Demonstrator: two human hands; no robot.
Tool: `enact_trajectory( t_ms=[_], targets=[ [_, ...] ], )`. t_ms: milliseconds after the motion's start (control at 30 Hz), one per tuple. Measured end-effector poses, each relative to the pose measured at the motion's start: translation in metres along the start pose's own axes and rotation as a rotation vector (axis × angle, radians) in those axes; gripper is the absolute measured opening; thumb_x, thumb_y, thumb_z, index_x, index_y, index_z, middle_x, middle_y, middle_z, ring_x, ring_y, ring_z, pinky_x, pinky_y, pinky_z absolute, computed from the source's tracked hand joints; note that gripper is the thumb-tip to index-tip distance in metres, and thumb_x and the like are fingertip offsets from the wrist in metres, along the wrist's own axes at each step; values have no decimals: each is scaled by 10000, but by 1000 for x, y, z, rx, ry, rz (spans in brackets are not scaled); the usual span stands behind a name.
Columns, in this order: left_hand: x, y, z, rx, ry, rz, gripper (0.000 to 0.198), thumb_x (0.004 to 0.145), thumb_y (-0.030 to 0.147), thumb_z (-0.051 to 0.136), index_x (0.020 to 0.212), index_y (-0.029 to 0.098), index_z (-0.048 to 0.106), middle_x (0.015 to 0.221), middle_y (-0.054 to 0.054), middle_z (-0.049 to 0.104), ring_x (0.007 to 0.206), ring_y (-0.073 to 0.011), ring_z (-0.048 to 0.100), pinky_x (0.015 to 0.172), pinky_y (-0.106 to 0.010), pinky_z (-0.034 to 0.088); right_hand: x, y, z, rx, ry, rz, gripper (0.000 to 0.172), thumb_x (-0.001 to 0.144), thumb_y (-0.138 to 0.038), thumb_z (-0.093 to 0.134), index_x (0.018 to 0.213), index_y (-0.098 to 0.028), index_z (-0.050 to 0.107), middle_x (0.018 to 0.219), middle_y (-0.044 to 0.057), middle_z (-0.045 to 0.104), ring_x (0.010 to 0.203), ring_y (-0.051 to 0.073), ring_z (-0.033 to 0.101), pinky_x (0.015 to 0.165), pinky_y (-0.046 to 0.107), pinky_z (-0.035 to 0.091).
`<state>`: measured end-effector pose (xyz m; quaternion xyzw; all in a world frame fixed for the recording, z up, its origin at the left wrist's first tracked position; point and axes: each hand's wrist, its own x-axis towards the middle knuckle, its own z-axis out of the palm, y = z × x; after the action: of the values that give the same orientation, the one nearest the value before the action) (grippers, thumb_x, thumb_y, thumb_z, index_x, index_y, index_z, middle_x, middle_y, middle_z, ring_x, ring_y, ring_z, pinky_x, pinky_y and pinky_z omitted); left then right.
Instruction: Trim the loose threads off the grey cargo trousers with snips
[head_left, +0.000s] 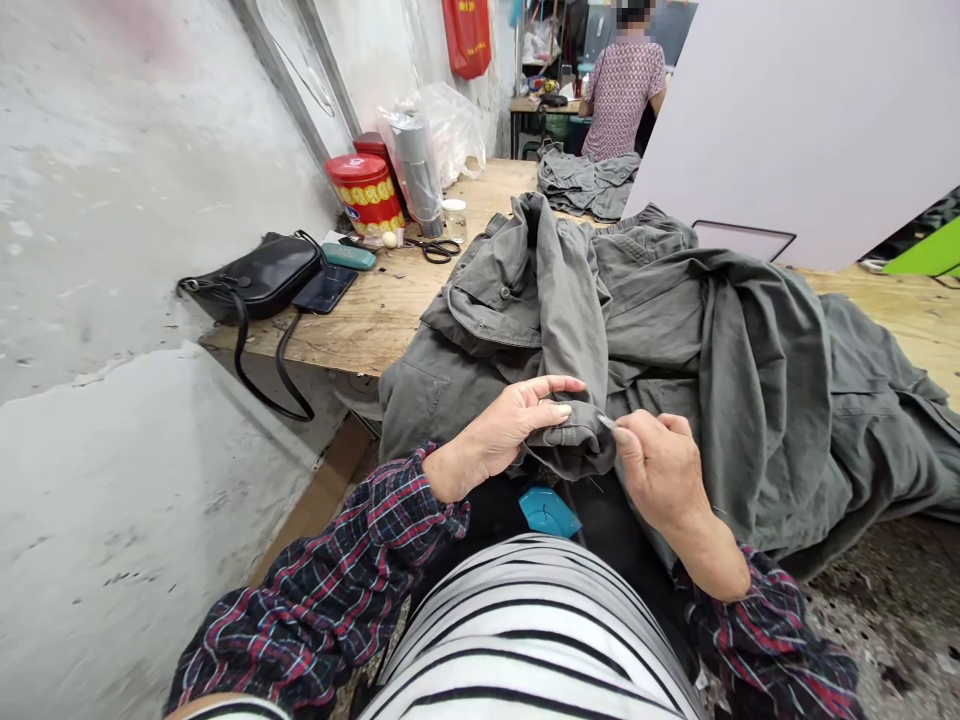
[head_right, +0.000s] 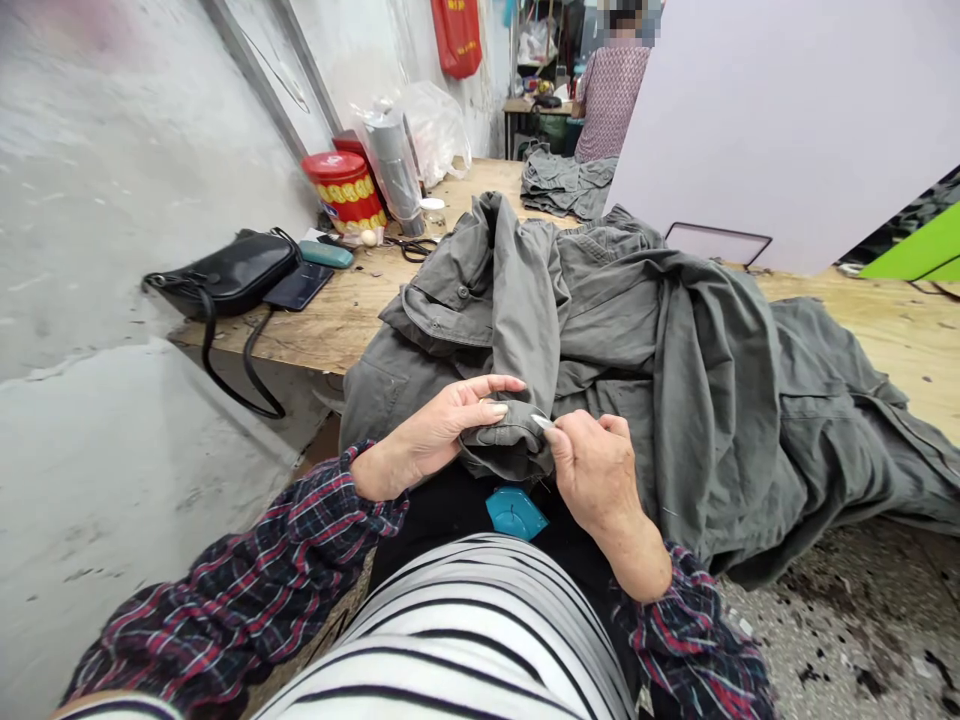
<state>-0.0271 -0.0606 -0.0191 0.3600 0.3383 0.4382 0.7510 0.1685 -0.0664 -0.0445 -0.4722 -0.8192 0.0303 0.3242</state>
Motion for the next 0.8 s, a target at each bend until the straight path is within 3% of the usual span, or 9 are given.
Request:
enact_trajectory(
  t_ms=[100,167,300,433,500,567,633,733,800],
  targets=[
    [-2,-4,-5,-25,-10,19,405,690,217,688,1080,170,588,801,-20,653,643,-90,593,660,-215,455,-11,1,14,338,73,296,272,865,-428,431,941,-200,558,719,-4,567,575,124,476,561,258,378],
    [-5,-7,-9,39,-50,30,381,699,242,677,1065,177,597,803,-12,646,653,-90,582,668,-215,445,-18,1,21,490,19,405,275,806,-437,520,922,-192,569,661,-23,537,511,108,432,480,239,360],
    [-10,-14,-8,529,-130,69,333,691,275,671,988,144,596,661,19,579,564,-78,495,555,-193,376,-21,-5,19,478,111,500,162,798,-348,531,752,-197,568,557,-43,488,470,94,401,444,222,340],
    [-13,-22,5,1117,23,359,248,709,242,616,947,193,565,678,16,584,591,-116,513,565,-224,362,-17,-16,12,264,175,214,20,746,-236,564,753,-227,581,660,-17,601,569,124,512,566,251,416],
    [-16,-24,9,1279,92,496,176,713,131,522,867,199,573,660,11,587,579,-123,519,561,-230,349,-16,-15,15,168,192,88,77,724,-176,553,767,-231,585,682,-9,623,620,141,542,647,279,431],
    [-23,-23,5,1328,133,569,228,679,56,451,811,198,571,614,14,575,536,-118,505,536,-226,334,-14,-5,20,93,245,122,150,687,-134,546,799,-225,588,697,0,628,640,152,551,669,291,427],
    [-30,-22,-7,1348,182,587,245,664,41,427,787,198,569,579,21,560,503,-112,491,516,-222,327,-13,10,24,136,283,275,196,671,-141,549,851,-211,585,731,14,630,653,158,557,638,281,428],
    [-37,-26,-31,1440,340,499,253,655,35,421,783,193,572,550,25,547,488,-120,494,511,-231,337,-14,24,25,297,296,447,195,685,-193,566,881,-195,572,710,10,606,612,143,542,555,247,420],
    [-36,-33,-42,1526,451,481,275,651,33,433,832,184,574,621,3,594,566,-147,549,555,-248,383,-16,23,25,323,281,428,184,678,-181,571,860,-201,577,703,0,599,605,135,538,551,242,423]
  ],
)
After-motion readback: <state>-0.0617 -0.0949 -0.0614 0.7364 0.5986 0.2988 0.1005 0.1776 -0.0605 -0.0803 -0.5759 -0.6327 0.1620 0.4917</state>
